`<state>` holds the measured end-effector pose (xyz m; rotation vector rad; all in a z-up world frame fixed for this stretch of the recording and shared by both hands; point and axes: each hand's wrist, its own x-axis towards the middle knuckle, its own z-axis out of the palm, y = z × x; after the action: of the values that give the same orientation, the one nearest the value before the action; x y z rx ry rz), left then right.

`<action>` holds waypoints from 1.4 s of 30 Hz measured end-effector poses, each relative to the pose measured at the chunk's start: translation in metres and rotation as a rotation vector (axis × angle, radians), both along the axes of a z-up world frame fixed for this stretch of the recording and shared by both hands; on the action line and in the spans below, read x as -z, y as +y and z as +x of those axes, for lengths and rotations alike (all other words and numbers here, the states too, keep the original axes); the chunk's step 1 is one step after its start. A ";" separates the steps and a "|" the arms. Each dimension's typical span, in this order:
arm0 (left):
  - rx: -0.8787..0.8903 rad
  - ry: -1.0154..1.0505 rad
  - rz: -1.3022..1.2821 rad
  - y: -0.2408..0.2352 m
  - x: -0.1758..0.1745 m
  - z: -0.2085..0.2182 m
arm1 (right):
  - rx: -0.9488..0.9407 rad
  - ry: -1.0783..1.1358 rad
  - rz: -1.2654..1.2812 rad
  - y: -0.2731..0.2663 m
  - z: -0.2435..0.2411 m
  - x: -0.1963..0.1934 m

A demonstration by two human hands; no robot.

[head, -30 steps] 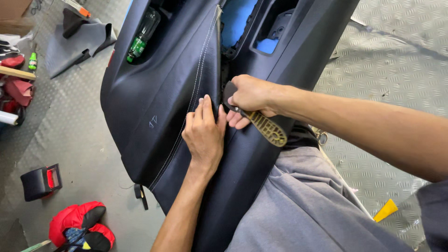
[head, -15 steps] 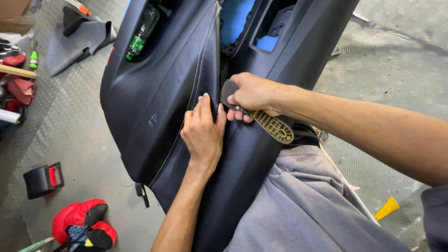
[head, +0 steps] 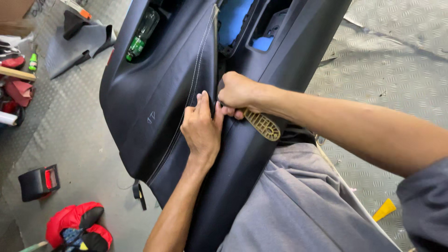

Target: The person applies a black vinyl wrap to a car door panel using a squeegee tool. They smooth the material along the contours and edges, pressing out air bubbles and ensuring adhesion to the surface.

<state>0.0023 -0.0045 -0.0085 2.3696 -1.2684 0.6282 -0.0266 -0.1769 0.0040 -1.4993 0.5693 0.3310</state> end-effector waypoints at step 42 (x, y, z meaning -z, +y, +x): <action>-0.041 0.070 -0.041 0.003 -0.002 -0.001 | 0.118 -0.033 0.174 0.000 -0.025 -0.026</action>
<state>0.0013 -0.0017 -0.0064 2.3681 -1.1698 0.5723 -0.0515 -0.1766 0.0296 -1.2959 0.5849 0.2567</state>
